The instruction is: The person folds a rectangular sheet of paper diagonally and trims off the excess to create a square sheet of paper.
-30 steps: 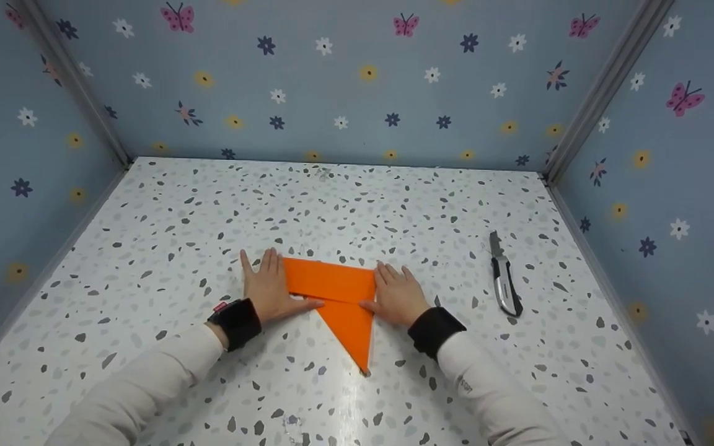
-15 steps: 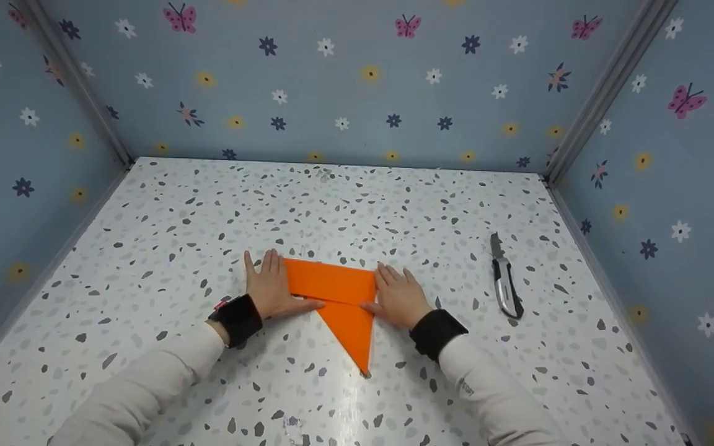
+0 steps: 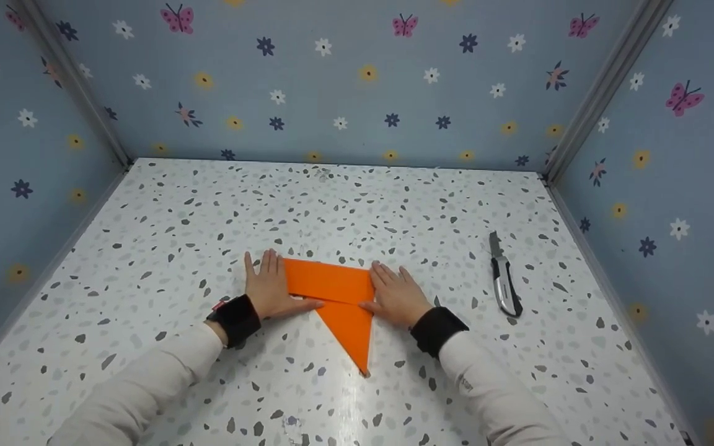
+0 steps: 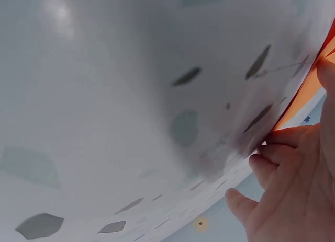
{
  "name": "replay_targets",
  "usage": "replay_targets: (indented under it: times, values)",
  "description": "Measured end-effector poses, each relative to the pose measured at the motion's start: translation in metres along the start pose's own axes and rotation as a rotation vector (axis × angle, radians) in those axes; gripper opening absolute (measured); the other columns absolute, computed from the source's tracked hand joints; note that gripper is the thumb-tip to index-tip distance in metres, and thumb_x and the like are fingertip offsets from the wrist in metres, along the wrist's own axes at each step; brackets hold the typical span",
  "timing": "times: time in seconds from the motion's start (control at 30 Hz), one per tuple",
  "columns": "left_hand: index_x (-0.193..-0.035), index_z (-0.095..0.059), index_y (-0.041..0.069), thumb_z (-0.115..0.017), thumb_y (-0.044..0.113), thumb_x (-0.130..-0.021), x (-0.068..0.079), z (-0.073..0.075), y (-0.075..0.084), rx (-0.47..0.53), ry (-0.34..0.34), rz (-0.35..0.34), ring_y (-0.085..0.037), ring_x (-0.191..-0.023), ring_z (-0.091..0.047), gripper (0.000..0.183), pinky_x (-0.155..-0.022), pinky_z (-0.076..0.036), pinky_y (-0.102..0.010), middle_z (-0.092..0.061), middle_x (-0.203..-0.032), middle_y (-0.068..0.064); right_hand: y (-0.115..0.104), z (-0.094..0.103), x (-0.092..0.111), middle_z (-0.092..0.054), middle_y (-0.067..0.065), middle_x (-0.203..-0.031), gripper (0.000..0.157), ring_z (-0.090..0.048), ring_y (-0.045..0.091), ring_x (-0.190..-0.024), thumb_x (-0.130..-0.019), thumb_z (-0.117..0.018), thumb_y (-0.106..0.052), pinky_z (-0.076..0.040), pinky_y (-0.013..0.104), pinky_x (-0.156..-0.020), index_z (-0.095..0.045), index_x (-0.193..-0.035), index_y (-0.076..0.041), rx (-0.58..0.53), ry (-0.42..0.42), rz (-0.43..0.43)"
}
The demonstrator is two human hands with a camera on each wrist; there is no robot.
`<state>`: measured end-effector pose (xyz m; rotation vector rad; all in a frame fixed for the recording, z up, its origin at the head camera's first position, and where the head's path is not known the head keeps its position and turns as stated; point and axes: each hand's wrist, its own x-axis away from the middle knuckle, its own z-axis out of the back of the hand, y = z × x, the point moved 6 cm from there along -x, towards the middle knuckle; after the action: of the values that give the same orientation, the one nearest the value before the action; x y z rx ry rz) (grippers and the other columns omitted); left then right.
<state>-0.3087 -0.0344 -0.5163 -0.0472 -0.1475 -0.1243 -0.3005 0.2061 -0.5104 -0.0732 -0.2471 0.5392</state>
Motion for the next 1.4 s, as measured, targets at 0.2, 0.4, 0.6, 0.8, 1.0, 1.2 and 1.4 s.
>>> replay_targets:
  times: [0.2,0.4,0.6,0.8,1.0,1.2,1.4]
  values:
    - [-0.16,-0.02,-0.007,-0.033,0.105,-0.068,-0.001,-0.004,-0.001,-0.04,0.011,-0.001,-0.041,-0.161,-0.017,0.146,-0.127,-0.007,-0.07,-0.018,-0.168,-0.028,-0.001,-0.001,-0.003,-0.015,0.009,-0.174,0.077,-0.019,0.028,-0.162,-0.108,-0.042,-0.052,-0.016,0.057,-0.131,-0.014,-0.165,-0.008,-0.04,-0.034,0.098]
    - [-0.16,-0.019,-0.007,-0.032,0.105,-0.068,-0.001,-0.003,-0.001,-0.024,0.013,0.003,-0.041,-0.161,-0.016,0.146,-0.127,-0.006,-0.07,-0.018,-0.169,-0.027,0.0,0.0,-0.002,-0.013,0.008,-0.175,0.075,-0.019,0.027,-0.162,-0.108,-0.041,-0.051,-0.017,0.056,-0.131,-0.013,-0.166,-0.011,-0.051,-0.042,0.119]
    - [-0.16,-0.021,-0.006,-0.037,0.103,-0.07,0.0,0.003,-0.002,-0.016,-0.008,0.013,-0.042,-0.161,-0.017,0.143,-0.128,-0.008,-0.068,-0.02,-0.168,-0.027,0.0,-0.001,-0.004,-0.012,0.005,-0.175,0.075,-0.019,0.025,-0.162,-0.108,-0.04,-0.052,-0.015,0.055,-0.132,-0.012,-0.166,-0.014,-0.067,-0.052,0.107]
    - [-0.162,-0.023,0.0,-0.034,0.097,-0.08,0.006,0.004,0.003,-0.028,0.018,-0.042,-0.038,-0.162,-0.017,0.128,-0.13,-0.008,-0.065,-0.019,-0.17,-0.023,0.0,-0.001,-0.004,-0.013,0.005,-0.175,0.075,-0.018,0.026,-0.162,-0.108,-0.041,-0.053,-0.015,0.056,-0.132,-0.013,-0.166,-0.014,-0.071,-0.048,0.107]
    - [-0.163,-0.024,0.007,-0.035,0.076,-0.097,0.024,0.003,0.029,0.019,0.007,-0.203,-0.028,-0.162,-0.02,0.096,-0.132,-0.011,-0.058,-0.021,-0.173,-0.012,0.0,-0.001,-0.004,-0.015,0.007,-0.174,0.074,-0.02,0.027,-0.162,-0.108,-0.042,-0.05,-0.016,0.058,-0.131,-0.016,-0.165,-0.012,-0.057,-0.035,0.12]
    - [-0.163,-0.026,0.009,-0.039,0.067,-0.102,0.038,0.005,0.048,0.115,-0.02,-0.27,-0.033,-0.161,-0.021,0.085,-0.131,-0.023,-0.052,-0.02,-0.172,-0.017,0.0,-0.002,-0.004,-0.015,0.007,-0.175,0.074,-0.02,0.027,-0.162,-0.108,-0.041,-0.052,-0.016,0.059,-0.131,-0.016,-0.166,-0.013,-0.052,-0.036,0.114]
    - [-0.164,-0.021,0.009,-0.038,0.068,-0.101,0.036,0.0,0.05,0.187,-0.057,-0.263,-0.035,-0.162,-0.016,0.088,-0.131,-0.022,-0.054,-0.015,-0.173,-0.018,0.002,-0.003,-0.005,-0.014,0.006,-0.175,0.074,-0.021,0.027,-0.162,-0.108,-0.041,-0.052,-0.016,0.059,-0.131,-0.016,-0.166,-0.014,-0.048,-0.037,0.111]
